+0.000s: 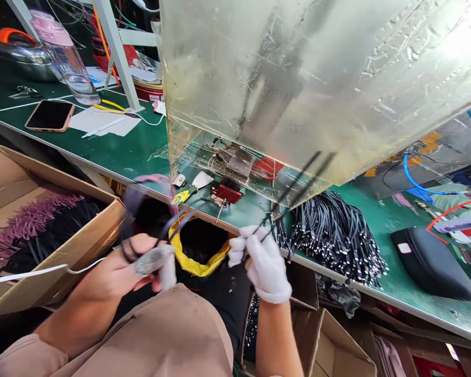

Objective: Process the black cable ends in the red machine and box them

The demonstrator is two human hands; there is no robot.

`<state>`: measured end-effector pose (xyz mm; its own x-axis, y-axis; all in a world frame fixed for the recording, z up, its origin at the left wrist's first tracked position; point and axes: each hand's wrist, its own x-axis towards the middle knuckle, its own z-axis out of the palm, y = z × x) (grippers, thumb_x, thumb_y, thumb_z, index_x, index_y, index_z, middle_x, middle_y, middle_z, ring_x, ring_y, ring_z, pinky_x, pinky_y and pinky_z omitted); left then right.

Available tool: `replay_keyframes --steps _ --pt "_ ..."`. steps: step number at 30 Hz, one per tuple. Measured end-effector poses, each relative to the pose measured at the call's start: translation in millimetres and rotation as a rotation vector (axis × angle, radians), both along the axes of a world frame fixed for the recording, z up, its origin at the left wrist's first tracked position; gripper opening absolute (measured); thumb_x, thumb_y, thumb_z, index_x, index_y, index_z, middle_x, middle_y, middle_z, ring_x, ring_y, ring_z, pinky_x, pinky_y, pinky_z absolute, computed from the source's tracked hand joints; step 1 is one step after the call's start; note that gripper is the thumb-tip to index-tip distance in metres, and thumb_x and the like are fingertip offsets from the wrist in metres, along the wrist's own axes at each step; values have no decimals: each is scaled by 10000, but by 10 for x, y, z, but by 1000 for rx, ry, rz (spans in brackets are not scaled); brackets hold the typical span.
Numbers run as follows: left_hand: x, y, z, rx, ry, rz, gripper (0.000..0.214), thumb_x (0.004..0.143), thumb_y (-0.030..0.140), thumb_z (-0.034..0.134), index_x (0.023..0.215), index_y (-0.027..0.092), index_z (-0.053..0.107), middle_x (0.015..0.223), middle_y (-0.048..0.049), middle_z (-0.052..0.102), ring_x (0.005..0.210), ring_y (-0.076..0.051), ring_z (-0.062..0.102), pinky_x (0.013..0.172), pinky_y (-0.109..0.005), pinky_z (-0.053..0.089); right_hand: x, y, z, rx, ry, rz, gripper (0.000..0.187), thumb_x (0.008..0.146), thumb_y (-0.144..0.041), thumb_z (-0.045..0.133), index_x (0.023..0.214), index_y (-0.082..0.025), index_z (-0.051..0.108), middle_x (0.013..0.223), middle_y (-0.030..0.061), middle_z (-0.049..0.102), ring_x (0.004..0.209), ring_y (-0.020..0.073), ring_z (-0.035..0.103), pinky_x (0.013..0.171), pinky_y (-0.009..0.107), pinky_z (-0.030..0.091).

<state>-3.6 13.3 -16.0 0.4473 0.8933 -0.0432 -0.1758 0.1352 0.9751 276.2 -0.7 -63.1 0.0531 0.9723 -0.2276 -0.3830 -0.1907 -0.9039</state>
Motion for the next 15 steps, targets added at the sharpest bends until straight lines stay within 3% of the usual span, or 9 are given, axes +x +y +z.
replay_keyframes --steps 1,3,6,10,15 --pt "-111 -73 109 49 -6 -29 447 913 531 655 653 187 773 561 -91 669 436 -163 581 357 -246 327 -127 23 -150 -65 41 78 351 922 -454 705 1185 -254 586 912 65 710 653 172 653 568 330 581" --pt "-255 -169 271 79 0 90 477 874 587 684 604 201 756 515 -83 628 409 -151 547 336 -241 288 -349 66 -397 -171 119 180 409 867 -462 773 1145 -215 601 912 73 715 653 169 669 550 306 581" --pt "-288 -186 361 54 24 260 560 795 687 711 521 199 713 434 -74 572 350 -131 495 303 -233 226 -555 117 -529 -235 201 201 476 773 -461 863 1067 -175 621 858 63 709 643 162 674 517 265 570" --pt "-183 -68 313 -6 18 360 580 737 697 760 479 185 672 429 -69 590 319 -110 480 298 -212 224 -624 305 -314 -178 269 214 418 802 -414 848 1065 -181 622 839 44 699 637 142 654 521 248 566" --pt "-75 61 249 -57 -27 395 566 728 691 770 504 181 674 440 -55 600 329 -94 465 309 -186 272 -612 827 26 -65 392 224 234 871 -302 774 981 -184 605 739 -16 625 568 99 570 478 198 519"
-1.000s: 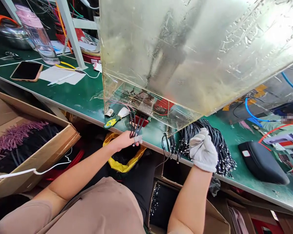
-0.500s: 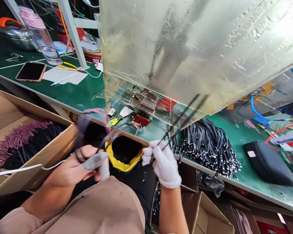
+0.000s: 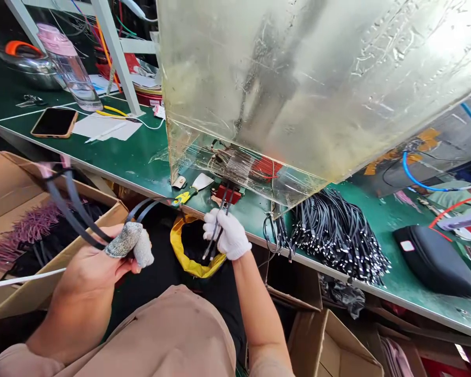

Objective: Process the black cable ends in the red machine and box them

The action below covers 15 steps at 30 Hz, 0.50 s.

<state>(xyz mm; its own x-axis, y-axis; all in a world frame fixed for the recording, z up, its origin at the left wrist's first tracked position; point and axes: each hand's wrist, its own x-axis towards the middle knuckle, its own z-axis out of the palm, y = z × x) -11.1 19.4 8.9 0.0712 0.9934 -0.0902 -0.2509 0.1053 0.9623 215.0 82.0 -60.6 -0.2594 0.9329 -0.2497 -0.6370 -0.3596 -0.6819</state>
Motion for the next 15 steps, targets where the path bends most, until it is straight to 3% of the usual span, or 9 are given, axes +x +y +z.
replay_keyframes --steps 6,11,15 --pt "-16 5 -61 -12 -50 -31 535 723 661 791 517 178 684 445 -60 599 334 -95 452 304 -189 262 1 420 154 -110 53 -92 23 953 -180 608 941 -177 588 745 -17 633 549 83 554 451 163 493" --pt "-63 -15 -137 -31 -57 -14 516 718 653 803 524 189 688 448 -50 602 324 -92 459 300 -185 277 4 492 223 -193 130 -100 97 999 -149 504 955 -175 586 732 -18 647 530 72 549 448 145 496" --pt "-80 -46 -122 -37 -62 -48 549 680 684 811 485 186 683 426 -63 589 299 -99 449 271 -192 200 18 532 257 -281 165 -113 163 1031 -168 440 1015 -165 602 740 -3 666 542 84 576 455 155 513"
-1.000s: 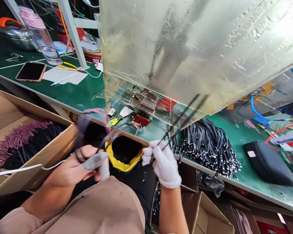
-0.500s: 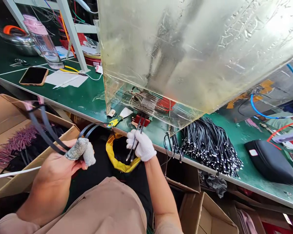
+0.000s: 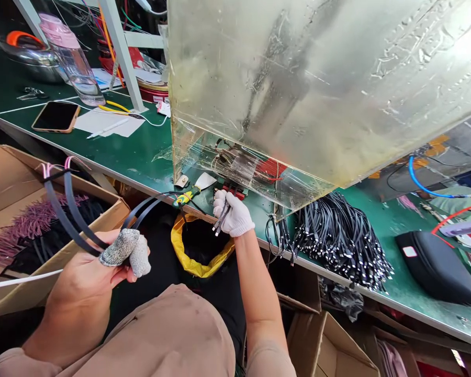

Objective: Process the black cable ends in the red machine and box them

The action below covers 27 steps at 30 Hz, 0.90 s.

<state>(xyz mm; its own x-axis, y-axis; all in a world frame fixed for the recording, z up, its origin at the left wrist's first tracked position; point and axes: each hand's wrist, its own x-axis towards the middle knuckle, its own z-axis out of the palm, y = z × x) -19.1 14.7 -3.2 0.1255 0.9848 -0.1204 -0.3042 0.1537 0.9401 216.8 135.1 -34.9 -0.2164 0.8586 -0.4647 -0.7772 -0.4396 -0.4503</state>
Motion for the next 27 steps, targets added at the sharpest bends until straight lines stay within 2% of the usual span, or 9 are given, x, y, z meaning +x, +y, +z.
replay_keyframes --steps 8,13,16,18,20,23,25,27 --pt "-103 -124 46 51 48 -61 540 762 664 754 486 201 706 413 -62 530 318 -121 457 270 -224 174 41 49 -64 5 -2 3 113 1004 -156 490 1011 -175 601 751 -12 678 556 81 590 469 156 525" --pt "-43 -182 178 4 52 -28 522 732 667 783 478 218 704 420 -59 567 319 -124 484 291 -230 174 22 69 -21 -46 37 -27 192 1036 -176 428 1009 -173 618 723 -7 664 535 93 571 451 162 501" --pt "18 -181 189 -35 41 -55 543 738 689 763 484 213 705 439 -70 603 313 -106 461 299 -220 146 67 -2 -37 36 33 32 276 1074 -216 349 1029 -180 619 780 -1 692 586 91 615 506 166 533" --pt "30 -154 95 -60 17 -171 546 725 707 761 503 210 716 438 -70 600 323 -110 461 292 -213 157 120 -139 -150 130 -8 163 312 1090 -323 346 1081 -180 624 839 22 719 656 114 667 560 210 574" --pt "33 -122 -63 -83 14 -318 564 750 727 719 541 203 731 418 -60 576 329 -117 458 293 -212 195 160 -346 -360 191 -65 376 405 1053 -506 428 1143 -164 627 894 73 743 723 167 714 595 285 605" --pt "63 -105 -347 -148 109 -474 600 775 741 662 570 181 721 436 -59 583 345 -115 441 320 -216 237 121 -697 -754 230 -73 686 721 861 -743 611 1201 -107 632 972 176 756 808 277 754 649 412 629" --pt "107 -127 -547 -222 238 -533 599 768 729 658 574 164 707 470 -62 604 368 -106 422 350 -215 252 30 -868 -974 228 -50 686 794 803 -785 642 1226 -114 633 1037 201 753 872 304 756 718 460 629" --pt "153 -169 -756 -301 368 -579 598 794 705 624 580 151 695 489 -56 605 391 -97 401 386 -214 261 -68 -940 -1131 172 -54 509 660 875 -727 602 1225 -169 637 1090 166 752 926 270 748 789 447 624"
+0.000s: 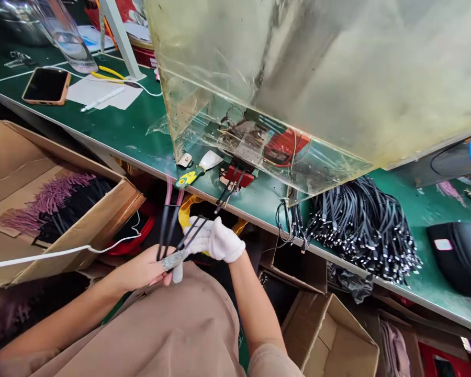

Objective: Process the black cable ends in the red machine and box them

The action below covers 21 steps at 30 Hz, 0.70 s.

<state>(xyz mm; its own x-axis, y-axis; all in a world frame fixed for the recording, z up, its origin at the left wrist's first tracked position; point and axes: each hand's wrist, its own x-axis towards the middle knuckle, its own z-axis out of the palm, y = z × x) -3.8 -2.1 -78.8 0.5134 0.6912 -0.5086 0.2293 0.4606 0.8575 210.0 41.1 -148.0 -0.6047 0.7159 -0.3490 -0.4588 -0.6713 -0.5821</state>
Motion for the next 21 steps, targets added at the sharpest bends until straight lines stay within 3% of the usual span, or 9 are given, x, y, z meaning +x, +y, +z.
replay_keyframes --steps 2,5,7,10,16,21 --pt "33 -44 -212 -48 107 -37 605 806 704 584 587 148 677 489 -41 591 397 -94 374 403 -219 251 -68 20 -116 -71 -14 -219 463 952 -605 578 1181 -207 643 1092 110 755 932 219 739 822 397 619" --pt "54 -81 -469 -112 201 -85 611 778 732 567 615 151 661 491 -24 583 386 -91 331 404 -234 224 -114 142 -274 -140 -1 -452 271 959 -461 626 1044 -205 639 951 45 750 795 164 716 755 319 619" --pt "67 -81 -565 -127 223 -108 623 768 747 556 630 149 666 489 -18 572 389 -93 319 406 -241 215 -139 237 -370 -166 -69 -582 205 944 -405 646 946 -204 606 817 12 716 665 137 663 665 286 605" --pt "109 -71 -612 -125 220 -128 649 771 765 532 622 149 672 492 -21 565 398 -97 311 412 -251 208 -195 361 -475 -210 -358 -760 202 921 -369 651 862 -221 527 662 -35 631 508 104 548 524 242 542" --pt "143 -81 -582 -63 203 -159 655 836 739 526 534 168 636 466 -11 528 433 -114 370 459 -255 285 -202 534 -531 -254 -696 -803 260 984 -360 476 777 -257 360 470 -118 350 346 74 291 341 174 308" --pt "-42 -118 -388 72 141 -208 566 934 576 547 552 172 652 497 -9 583 479 -119 473 524 -242 366 41 670 -494 -168 -1023 -710 255 1010 -270 400 775 -260 301 476 -122 307 365 72 262 375 167 301"
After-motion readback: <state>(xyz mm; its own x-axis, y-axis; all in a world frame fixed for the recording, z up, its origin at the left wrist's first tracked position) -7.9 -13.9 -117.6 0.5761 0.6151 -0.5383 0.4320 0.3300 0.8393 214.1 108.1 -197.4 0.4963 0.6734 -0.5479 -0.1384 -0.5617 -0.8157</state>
